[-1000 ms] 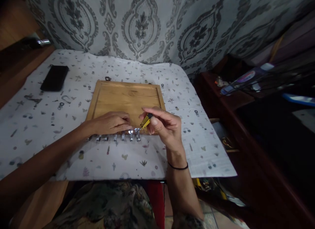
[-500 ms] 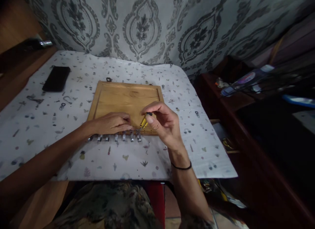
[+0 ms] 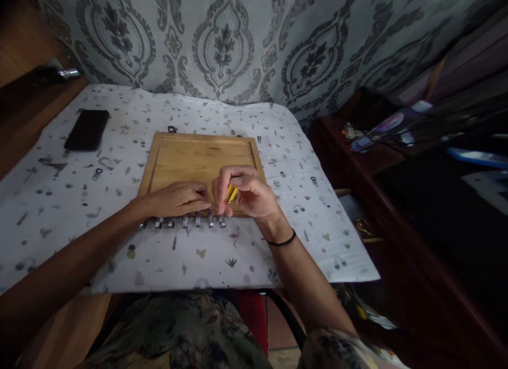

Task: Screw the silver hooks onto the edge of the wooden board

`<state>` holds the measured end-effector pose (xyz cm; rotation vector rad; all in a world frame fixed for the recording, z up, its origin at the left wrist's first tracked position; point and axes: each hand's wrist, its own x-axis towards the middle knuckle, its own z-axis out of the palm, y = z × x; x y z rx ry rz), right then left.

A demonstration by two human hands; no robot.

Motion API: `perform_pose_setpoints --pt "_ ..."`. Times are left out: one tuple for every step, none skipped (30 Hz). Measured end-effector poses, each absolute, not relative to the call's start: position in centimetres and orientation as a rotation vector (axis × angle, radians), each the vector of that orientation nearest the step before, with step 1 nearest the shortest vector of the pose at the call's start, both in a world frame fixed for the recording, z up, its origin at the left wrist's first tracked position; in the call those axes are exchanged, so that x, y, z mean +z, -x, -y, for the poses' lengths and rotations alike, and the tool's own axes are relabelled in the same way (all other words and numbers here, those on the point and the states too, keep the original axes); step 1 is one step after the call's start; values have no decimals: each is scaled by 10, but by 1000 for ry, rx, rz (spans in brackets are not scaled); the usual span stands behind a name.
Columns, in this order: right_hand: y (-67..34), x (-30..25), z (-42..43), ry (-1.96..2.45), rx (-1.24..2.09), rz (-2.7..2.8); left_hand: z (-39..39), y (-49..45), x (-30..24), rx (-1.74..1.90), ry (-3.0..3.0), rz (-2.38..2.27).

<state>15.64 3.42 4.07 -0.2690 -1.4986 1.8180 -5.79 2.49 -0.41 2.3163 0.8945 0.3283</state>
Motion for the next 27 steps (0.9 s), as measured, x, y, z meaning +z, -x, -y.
perform_pose_setpoints --pt "-155 40 -33 292 1807 1472 -25 58 -3 304 -2308 -892" --pt "-154 39 -31 320 1782 1446 -24 58 -1 280 -2303 -895" --pt "-152 38 -28 352 1750 1421 -24 58 0 267 -2298 -902" --pt "-149 38 -25 386 1711 1399 -24 58 0 263 -2296 -909" --pt "-146 37 -22 425 1662 1377 -24 58 1 264 -2299 -914" --pt "-142 37 -17 468 1595 1347 -24 57 1 261 -2302 -917" --pt "-138 37 -13 516 1515 1316 -24 57 1 259 -2307 -921" --pt "-134 36 -8 567 1422 1273 -24 57 1 256 -2313 -923" --pt "-130 36 -4 608 1327 1222 -24 57 1 255 -2321 -924" --pt "-126 35 0 640 1251 1183 -24 57 0 260 -2329 -927" --pt "-123 34 4 667 1190 1159 -23 57 0 268 -2335 -927" --pt "-121 34 6 694 1147 1147 -23 58 -1 278 -2341 -922" --pt "-120 33 8 717 1127 1150 -23 58 -1 290 -2348 -916" --pt "-121 33 8 735 1125 1161 -23 58 -2 299 -2352 -913" --pt "-122 33 7 743 1148 1183 -23 58 -2 303 -2355 -914" --pt "-125 33 6 737 1190 1213 -23 58 -2 303 -2356 -921" --pt "-129 34 3 721 1245 1248 -23 58 -2 302 -2354 -931" --pt "-134 34 0 692 1308 1291 -23 58 -1 298 -2350 -941" --pt "-140 33 -4 668 1365 1324 -23 58 -1 290 -2346 -944" --pt "-145 33 -9 639 1416 1357 -23 58 0 281 -2343 -939" --pt "-150 33 -14 609 1463 1392 -23 58 0 273 -2342 -927" --pt "-155 33 -19 584 1503 1433 -23 58 0 269 -2342 -910" --pt "-159 32 -24 545 1523 1479 -24 58 0 264 -2344 -892" --pt "-161 32 -30 503 1526 1529 -24 58 0 263 -2346 -883" --pt "-163 32 -35 458 1527 1579 -25 58 -1 266 -2346 -884" --pt "-163 32 -40 404 1529 1611 -25 58 -1 270 -2345 -891" --pt "-161 32 -44 343 1543 1633 -25 58 -1 273 -2341 -899"
